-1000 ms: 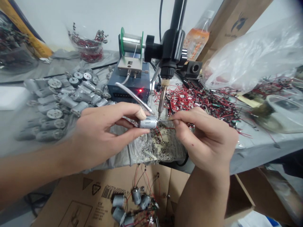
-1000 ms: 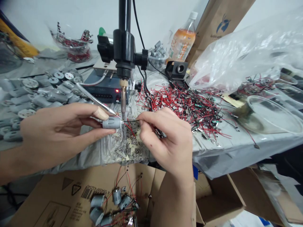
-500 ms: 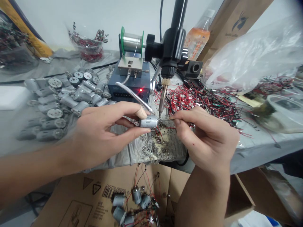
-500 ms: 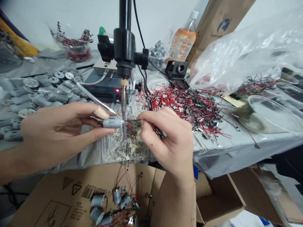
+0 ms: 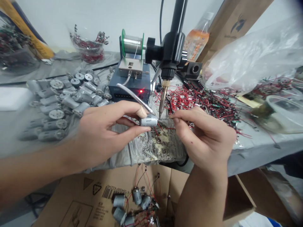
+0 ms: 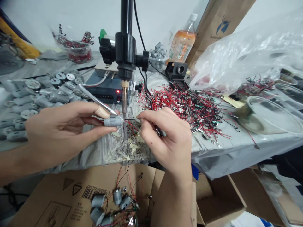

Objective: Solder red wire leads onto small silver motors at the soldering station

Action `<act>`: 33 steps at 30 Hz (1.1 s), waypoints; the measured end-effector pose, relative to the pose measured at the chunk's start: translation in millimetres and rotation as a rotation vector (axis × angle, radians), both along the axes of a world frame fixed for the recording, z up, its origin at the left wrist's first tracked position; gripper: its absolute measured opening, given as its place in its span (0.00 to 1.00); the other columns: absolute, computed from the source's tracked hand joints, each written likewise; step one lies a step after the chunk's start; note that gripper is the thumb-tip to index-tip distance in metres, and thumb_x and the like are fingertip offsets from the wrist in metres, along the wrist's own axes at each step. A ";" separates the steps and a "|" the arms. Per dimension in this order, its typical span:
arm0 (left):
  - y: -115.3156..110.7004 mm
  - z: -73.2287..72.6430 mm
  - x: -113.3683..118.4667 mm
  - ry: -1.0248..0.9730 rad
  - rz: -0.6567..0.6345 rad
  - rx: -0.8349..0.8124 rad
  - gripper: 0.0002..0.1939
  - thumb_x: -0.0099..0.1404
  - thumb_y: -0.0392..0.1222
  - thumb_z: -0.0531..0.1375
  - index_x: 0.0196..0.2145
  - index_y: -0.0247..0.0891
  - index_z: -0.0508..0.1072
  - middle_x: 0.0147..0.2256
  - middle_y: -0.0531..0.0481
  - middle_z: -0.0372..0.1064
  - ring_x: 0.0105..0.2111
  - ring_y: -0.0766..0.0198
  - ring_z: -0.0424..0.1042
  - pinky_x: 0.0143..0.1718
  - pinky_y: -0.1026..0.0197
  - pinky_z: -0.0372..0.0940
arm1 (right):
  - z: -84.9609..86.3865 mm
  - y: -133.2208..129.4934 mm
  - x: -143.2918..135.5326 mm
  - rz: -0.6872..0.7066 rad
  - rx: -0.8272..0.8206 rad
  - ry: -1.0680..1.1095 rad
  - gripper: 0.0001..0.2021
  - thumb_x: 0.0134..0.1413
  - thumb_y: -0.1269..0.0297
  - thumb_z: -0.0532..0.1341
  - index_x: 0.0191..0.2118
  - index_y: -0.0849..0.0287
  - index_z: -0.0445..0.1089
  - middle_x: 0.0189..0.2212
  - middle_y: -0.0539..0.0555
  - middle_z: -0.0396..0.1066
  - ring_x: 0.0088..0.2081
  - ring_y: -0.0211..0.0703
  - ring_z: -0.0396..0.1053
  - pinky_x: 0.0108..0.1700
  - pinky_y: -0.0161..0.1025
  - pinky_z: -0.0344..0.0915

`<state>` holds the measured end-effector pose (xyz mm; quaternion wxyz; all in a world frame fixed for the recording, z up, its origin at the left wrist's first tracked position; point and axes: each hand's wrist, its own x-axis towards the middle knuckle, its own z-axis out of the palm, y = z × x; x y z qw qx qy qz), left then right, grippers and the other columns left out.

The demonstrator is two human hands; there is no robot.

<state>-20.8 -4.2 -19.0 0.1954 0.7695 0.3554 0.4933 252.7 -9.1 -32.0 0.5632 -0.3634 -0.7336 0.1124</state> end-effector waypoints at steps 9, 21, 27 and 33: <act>0.5 -1.8 1.1 -0.002 0.014 0.040 0.13 0.76 0.29 0.78 0.50 0.47 0.88 0.45 0.64 0.91 0.41 0.71 0.90 0.54 0.71 0.88 | 0.8 -0.1 -1.2 -0.015 -0.008 -0.004 0.12 0.77 0.73 0.70 0.47 0.49 0.91 0.35 0.48 0.86 0.34 0.43 0.75 0.40 0.46 0.72; 0.6 7.7 -2.9 0.237 0.124 0.063 0.06 0.82 0.46 0.76 0.45 0.53 0.84 0.44 0.64 0.92 0.36 0.64 0.91 0.44 0.60 0.87 | -0.4 -0.4 -0.6 0.017 0.003 0.004 0.14 0.76 0.77 0.70 0.49 0.49 0.91 0.37 0.47 0.86 0.35 0.41 0.75 0.41 0.45 0.69; -2.1 10.6 -1.8 0.274 0.123 0.009 0.11 0.87 0.56 0.72 0.46 0.51 0.85 0.45 0.63 0.93 0.38 0.63 0.90 0.48 0.57 0.83 | 2.0 -2.2 -1.1 -0.005 -0.008 -0.024 0.13 0.76 0.77 0.70 0.47 0.51 0.90 0.37 0.46 0.86 0.35 0.40 0.75 0.42 0.43 0.70; -6.0 13.4 -4.7 0.285 0.111 0.013 0.11 0.89 0.56 0.71 0.49 0.50 0.86 0.47 0.60 0.94 0.40 0.60 0.91 0.51 0.55 0.81 | 1.4 -2.0 -1.0 -0.001 -0.007 -0.032 0.13 0.76 0.77 0.70 0.47 0.51 0.89 0.36 0.45 0.86 0.35 0.39 0.74 0.43 0.42 0.69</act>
